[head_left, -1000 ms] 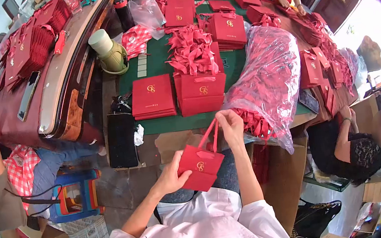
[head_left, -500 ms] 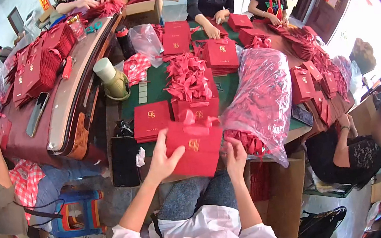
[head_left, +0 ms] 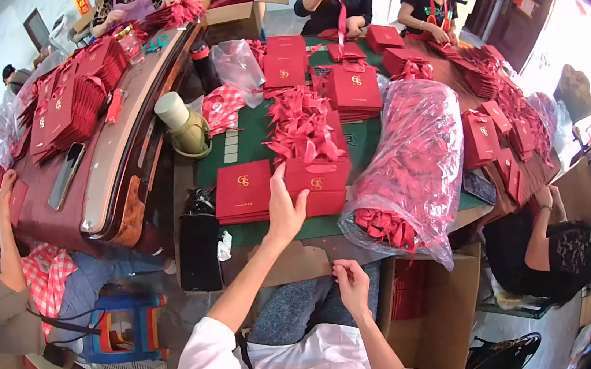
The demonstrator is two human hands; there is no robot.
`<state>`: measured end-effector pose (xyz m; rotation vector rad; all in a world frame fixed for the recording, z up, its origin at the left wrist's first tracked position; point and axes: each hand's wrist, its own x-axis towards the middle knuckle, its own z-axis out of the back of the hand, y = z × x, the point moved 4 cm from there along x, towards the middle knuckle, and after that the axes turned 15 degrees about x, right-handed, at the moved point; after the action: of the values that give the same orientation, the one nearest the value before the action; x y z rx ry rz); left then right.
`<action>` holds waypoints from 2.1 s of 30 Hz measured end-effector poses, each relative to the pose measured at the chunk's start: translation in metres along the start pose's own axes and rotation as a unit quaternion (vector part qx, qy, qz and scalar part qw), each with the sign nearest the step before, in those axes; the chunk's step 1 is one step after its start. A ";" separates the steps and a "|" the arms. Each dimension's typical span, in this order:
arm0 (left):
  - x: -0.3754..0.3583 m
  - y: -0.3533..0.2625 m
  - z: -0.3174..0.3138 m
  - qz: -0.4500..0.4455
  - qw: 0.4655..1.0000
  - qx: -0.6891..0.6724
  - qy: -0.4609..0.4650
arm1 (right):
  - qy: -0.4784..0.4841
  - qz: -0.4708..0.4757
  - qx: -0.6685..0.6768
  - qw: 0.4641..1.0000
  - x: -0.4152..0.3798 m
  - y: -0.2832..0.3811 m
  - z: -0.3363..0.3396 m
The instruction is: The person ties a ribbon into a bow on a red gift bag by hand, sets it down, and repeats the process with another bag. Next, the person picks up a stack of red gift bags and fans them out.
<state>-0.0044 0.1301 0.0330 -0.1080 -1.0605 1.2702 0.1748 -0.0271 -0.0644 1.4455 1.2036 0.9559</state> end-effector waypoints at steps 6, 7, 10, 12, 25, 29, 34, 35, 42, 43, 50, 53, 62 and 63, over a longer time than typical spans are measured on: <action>-0.011 0.005 0.001 0.020 0.995 0.098 -0.002 | 0.005 -0.022 -0.016 1.000 -0.007 0.000 0.003; -0.011 0.006 0.006 0.022 0.995 0.098 -0.001 | 0.002 -0.016 -0.008 1.000 -0.008 0.002 0.002; -0.011 0.018 0.033 -0.002 0.989 0.147 -0.029 | 0.001 -0.015 0.004 1.000 -0.009 0.002 -0.001; -0.015 0.038 0.049 -0.011 0.981 0.194 0.022 | 0.000 -0.020 0.007 1.000 -0.009 -0.001 0.000; -0.039 0.081 0.078 -0.032 0.940 0.307 0.142 | 0.093 0.215 -0.254 0.939 0.040 0.049 -0.066; -0.034 0.071 0.089 -0.045 0.947 0.298 0.115 | 0.136 0.311 -0.436 0.834 0.065 0.048 -0.092; -0.036 0.046 0.119 -0.072 0.946 0.315 0.014 | 0.103 0.289 -0.481 0.821 0.077 0.031 -0.093; -0.040 0.044 0.125 -0.070 0.945 0.320 -0.004 | 0.098 0.286 -0.485 0.820 0.078 0.028 -0.092; -0.098 0.005 0.148 -0.099 0.954 0.275 -0.059 | 0.055 0.342 -0.371 0.862 0.066 0.049 -0.081; -0.109 -0.002 0.148 -0.103 0.957 0.265 -0.058 | 0.052 0.342 -0.373 0.861 0.062 0.048 -0.075; -0.177 -0.018 0.119 -0.183 0.964 0.193 0.006 | -0.117 0.310 -0.409 0.850 0.049 0.064 0.016; -0.188 -0.019 0.102 -0.200 0.962 0.178 0.054 | -0.135 0.288 -0.446 0.836 0.059 0.061 0.041; -0.177 -0.024 0.084 -0.159 0.959 0.127 0.196 | 0.000 0.293 -0.309 0.905 0.029 0.068 0.000; -0.171 -0.027 0.086 -0.140 0.961 0.120 0.207 | 0.025 0.285 -0.298 0.911 0.022 0.066 -0.010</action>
<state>-0.0303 -0.0582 -0.0030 -0.0343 -0.5350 1.0481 0.1835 -0.0046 0.0020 1.2749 0.4270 1.6003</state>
